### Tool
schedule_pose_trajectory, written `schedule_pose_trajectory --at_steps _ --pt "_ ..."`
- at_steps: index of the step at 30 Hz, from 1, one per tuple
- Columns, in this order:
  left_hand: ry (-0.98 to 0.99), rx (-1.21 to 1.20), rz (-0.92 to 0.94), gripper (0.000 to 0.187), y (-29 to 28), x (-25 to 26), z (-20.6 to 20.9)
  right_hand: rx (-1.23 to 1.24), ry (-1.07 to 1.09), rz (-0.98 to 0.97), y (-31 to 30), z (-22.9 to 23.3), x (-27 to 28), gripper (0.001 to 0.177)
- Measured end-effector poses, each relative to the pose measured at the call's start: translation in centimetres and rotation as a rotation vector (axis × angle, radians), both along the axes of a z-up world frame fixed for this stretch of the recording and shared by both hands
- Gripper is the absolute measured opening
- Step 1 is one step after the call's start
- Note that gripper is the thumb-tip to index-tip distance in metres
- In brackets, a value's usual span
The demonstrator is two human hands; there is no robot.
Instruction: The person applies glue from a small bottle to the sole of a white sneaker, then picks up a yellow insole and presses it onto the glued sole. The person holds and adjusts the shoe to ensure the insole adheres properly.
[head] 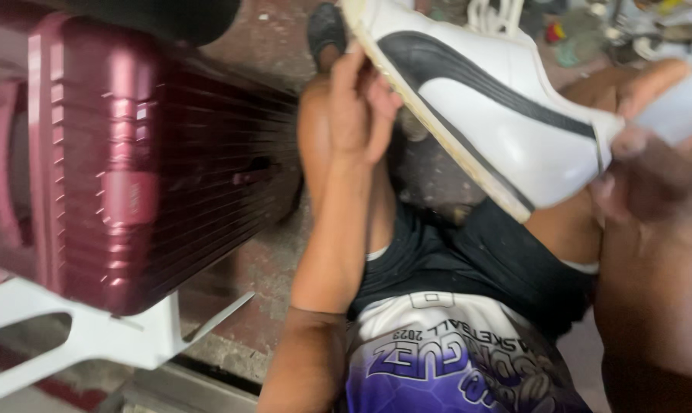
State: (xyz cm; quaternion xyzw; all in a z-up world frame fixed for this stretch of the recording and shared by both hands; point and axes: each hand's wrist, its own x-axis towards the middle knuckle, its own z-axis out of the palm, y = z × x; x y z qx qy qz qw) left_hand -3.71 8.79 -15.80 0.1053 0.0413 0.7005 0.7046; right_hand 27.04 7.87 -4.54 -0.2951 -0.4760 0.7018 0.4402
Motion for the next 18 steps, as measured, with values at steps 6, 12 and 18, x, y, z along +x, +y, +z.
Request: schedule_pose_trajectory --at_steps 6,12,18 --pt "0.348 -0.176 -0.131 0.055 -2.1 0.1 1.8 0.047 -0.038 -0.078 1.0 1.8 1.2 0.016" --pt "0.217 -0.246 -0.155 0.058 -2.9 2.3 1.0 0.198 -0.184 0.063 2.9 3.2 0.2 0.006" --pt "0.167 -0.26 -0.403 0.074 -3.6 5.3 0.5 0.194 -0.518 0.008 2.4 3.9 -1.9 0.011"
